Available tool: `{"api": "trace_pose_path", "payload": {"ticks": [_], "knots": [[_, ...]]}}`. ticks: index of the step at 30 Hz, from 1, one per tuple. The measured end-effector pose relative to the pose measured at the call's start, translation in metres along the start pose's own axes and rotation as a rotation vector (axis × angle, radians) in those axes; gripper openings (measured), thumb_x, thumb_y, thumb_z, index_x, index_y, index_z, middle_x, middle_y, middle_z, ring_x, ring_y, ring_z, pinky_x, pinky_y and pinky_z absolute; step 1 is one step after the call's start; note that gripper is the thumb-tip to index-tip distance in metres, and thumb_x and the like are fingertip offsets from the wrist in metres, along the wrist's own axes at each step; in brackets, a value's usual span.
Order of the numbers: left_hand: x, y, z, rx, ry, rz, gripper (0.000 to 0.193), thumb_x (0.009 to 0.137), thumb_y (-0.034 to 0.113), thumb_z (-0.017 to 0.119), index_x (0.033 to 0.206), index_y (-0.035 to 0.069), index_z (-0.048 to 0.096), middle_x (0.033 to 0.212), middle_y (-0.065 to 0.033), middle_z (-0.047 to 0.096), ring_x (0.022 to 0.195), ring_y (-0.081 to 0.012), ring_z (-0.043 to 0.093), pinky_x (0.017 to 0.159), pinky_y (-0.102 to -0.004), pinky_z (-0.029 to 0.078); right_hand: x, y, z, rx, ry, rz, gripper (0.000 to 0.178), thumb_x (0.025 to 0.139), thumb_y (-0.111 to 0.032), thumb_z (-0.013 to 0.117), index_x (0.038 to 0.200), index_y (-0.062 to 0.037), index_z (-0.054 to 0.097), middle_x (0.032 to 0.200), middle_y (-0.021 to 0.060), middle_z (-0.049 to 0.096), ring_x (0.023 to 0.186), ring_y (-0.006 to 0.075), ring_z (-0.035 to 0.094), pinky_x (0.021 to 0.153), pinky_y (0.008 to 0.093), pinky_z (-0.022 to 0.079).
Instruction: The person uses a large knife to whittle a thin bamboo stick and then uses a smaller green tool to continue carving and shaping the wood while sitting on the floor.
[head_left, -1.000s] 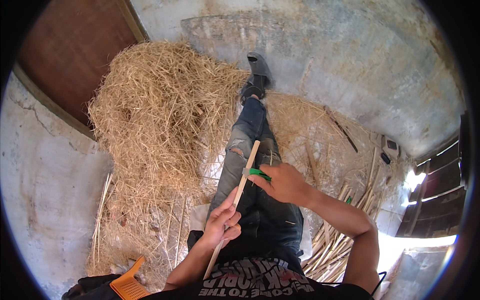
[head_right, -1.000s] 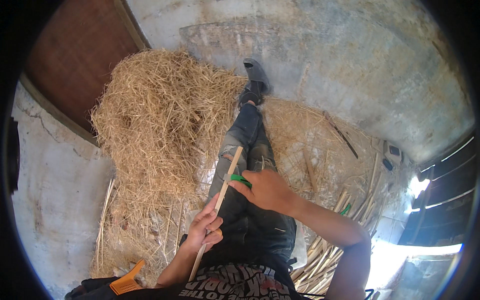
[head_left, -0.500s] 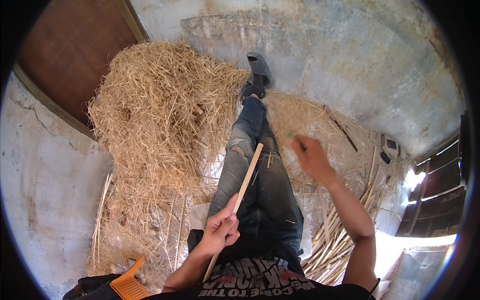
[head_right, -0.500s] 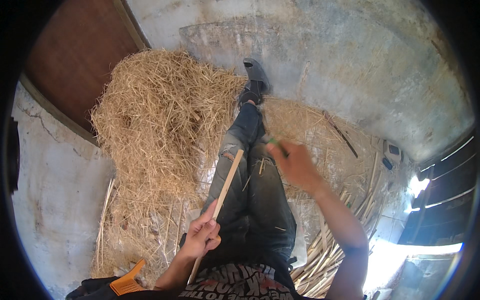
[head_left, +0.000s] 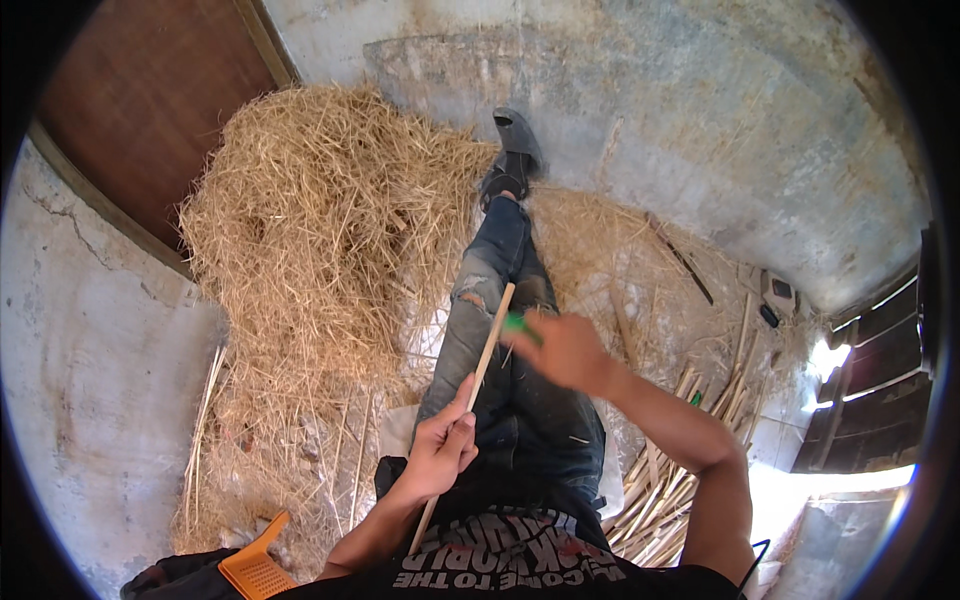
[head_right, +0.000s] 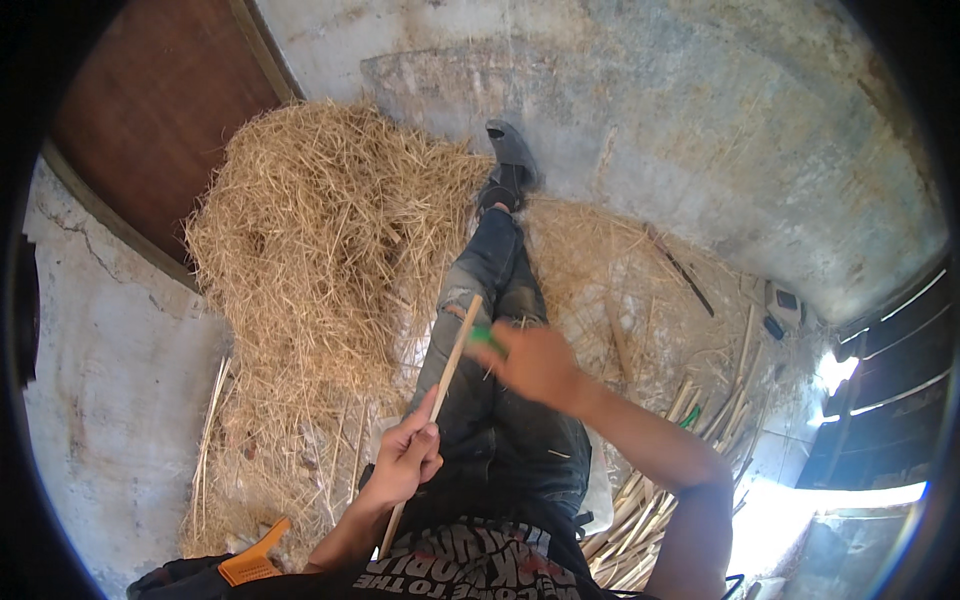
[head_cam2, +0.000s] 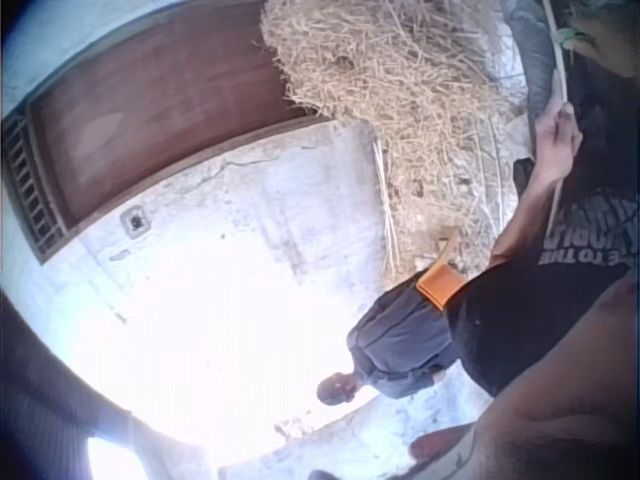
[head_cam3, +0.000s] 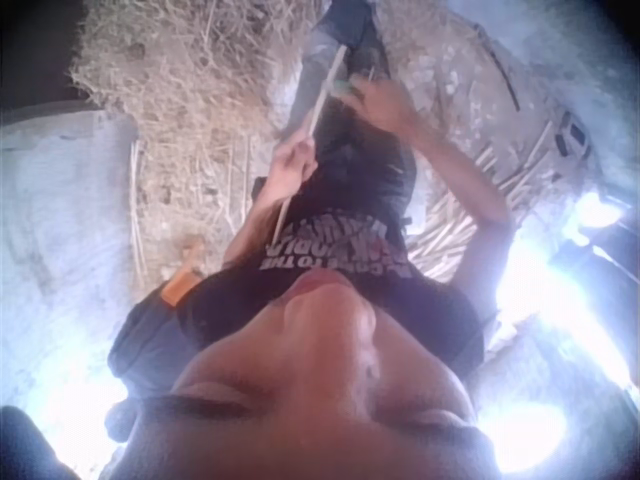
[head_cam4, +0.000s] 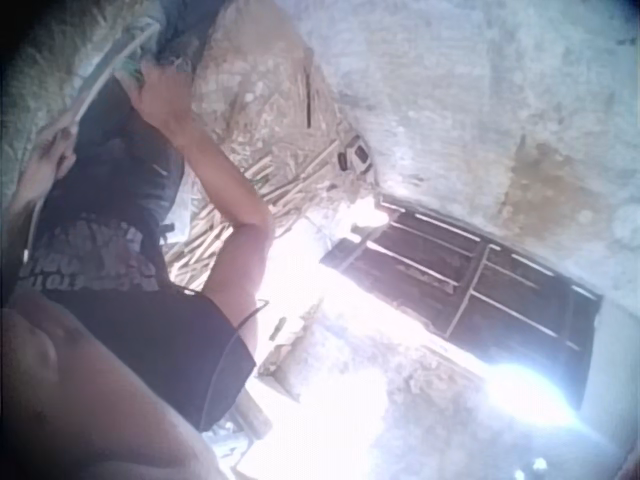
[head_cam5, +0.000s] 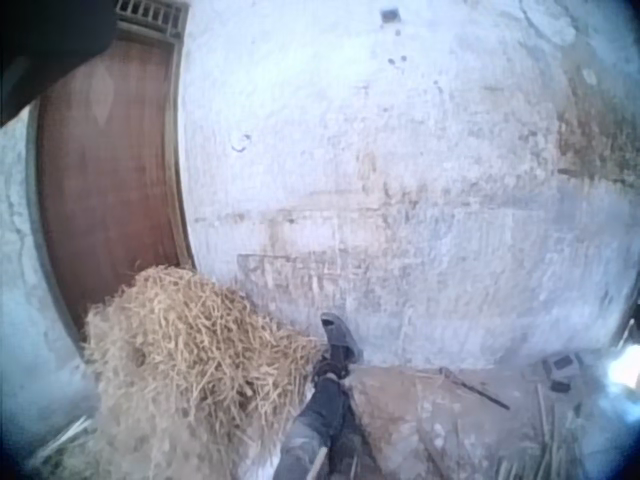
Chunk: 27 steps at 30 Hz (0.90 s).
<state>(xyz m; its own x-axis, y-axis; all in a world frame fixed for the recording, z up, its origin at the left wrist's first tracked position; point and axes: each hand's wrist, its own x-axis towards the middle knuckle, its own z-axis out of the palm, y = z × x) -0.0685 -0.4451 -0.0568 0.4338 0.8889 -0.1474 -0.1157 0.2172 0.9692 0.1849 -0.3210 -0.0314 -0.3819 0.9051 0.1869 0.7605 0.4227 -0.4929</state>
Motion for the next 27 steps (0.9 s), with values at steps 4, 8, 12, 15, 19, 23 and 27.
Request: {"api": "trace_pose_path", "payload": {"ticks": [4, 8, 12, 15, 19, 23, 27], "knots": [[-0.034, 0.009, 0.013, -0.065, -0.251, -0.015, 0.058, 0.106, 0.01, 0.05, 0.16, 0.013, 0.029, 0.065, 0.0054, 0.04, 0.049, -0.0037, 0.038, 0.045, -0.0231, 0.03, 0.032, 0.071, -0.069, 0.128, 0.521, 0.682, 0.048, 0.104, -0.042, 0.052, 0.102, 0.0025, 0.071, 0.086, 0.0225, 0.071, 0.08, 0.0341, 0.07, 0.072, 0.0441, 0.052], [-0.015, 0.012, -0.008, -0.261, 0.128, -0.152, 0.053, 0.11, 0.018, 0.044, 0.161, 0.017, 0.028, 0.064, 0.0044, 0.027, 0.048, -0.0059, 0.022, 0.043, -0.0232, 0.024, 0.019, 0.09, -0.057, 0.13, 0.258, 0.468, 0.048, 0.104, -0.043, 0.054, 0.108, 0.0005, 0.072, 0.079, 0.02, 0.069, 0.068, 0.0293, 0.065, 0.067, 0.0441, 0.049], [0.004, 0.012, -0.016, -0.264, 0.041, -0.083, 0.054, 0.11, 0.019, 0.044, 0.161, 0.018, 0.026, 0.066, 0.0044, 0.027, 0.049, -0.0058, 0.021, 0.043, -0.0232, 0.024, -0.011, 0.037, -0.013, 0.415, 0.075, 0.139, 0.043, 0.1, -0.043, 0.061, 0.104, -0.0016, 0.072, 0.073, 0.022, 0.064, 0.064, 0.0316, 0.064, 0.061, 0.0449, 0.046], [0.007, 0.016, -0.012, -0.256, 0.046, -0.081, 0.054, 0.11, 0.019, 0.045, 0.161, 0.018, 0.028, 0.065, 0.0041, 0.027, 0.049, -0.0059, 0.021, 0.043, -0.0231, 0.025, -0.017, -0.008, 0.004, 0.314, -0.059, 0.001, 0.046, 0.099, -0.046, 0.061, 0.086, -0.0018, 0.064, 0.064, 0.022, 0.061, 0.061, 0.0418, 0.062, 0.058, 0.0485, 0.047], [0.008, 0.018, -0.009, -0.263, 0.063, -0.089, 0.053, 0.11, 0.019, 0.045, 0.16, 0.019, 0.029, 0.065, 0.0041, 0.026, 0.048, -0.0061, 0.022, 0.043, -0.0232, 0.025, -0.015, -0.04, 0.006, 0.248, -0.111, -0.039, 0.05, 0.099, -0.048, 0.058, 0.077, -0.0031, 0.059, 0.058, 0.0229, 0.058, 0.059, 0.0461, 0.061, 0.056, 0.0524, 0.048], [0.007, 0.011, -0.009, -0.243, 0.04, -0.087, 0.053, 0.11, 0.019, 0.044, 0.16, 0.021, 0.029, 0.064, 0.004, 0.027, 0.048, -0.006, 0.022, 0.043, -0.0232, 0.025, -0.021, -0.043, 0.01, 0.213, -0.149, -0.034, 0.052, 0.099, -0.05, 0.057, 0.077, -0.0039, 0.059, 0.056, 0.0231, 0.057, 0.059, 0.0461, 0.062, 0.055, 0.0529, 0.049], [0.001, 0.001, -0.009, -0.239, 0.03, -0.066, 0.052, 0.11, 0.019, 0.043, 0.16, 0.022, 0.03, 0.064, 0.004, 0.027, 0.047, -0.006, 0.022, 0.043, -0.0235, 0.025, -0.034, -0.036, 0.023, 0.222, -0.148, -0.059, 0.051, 0.099, -0.052, 0.057, 0.078, -0.0051, 0.06, 0.057, 0.0213, 0.059, 0.057, 0.0451, 0.062, 0.054, 0.052, 0.05]]}}
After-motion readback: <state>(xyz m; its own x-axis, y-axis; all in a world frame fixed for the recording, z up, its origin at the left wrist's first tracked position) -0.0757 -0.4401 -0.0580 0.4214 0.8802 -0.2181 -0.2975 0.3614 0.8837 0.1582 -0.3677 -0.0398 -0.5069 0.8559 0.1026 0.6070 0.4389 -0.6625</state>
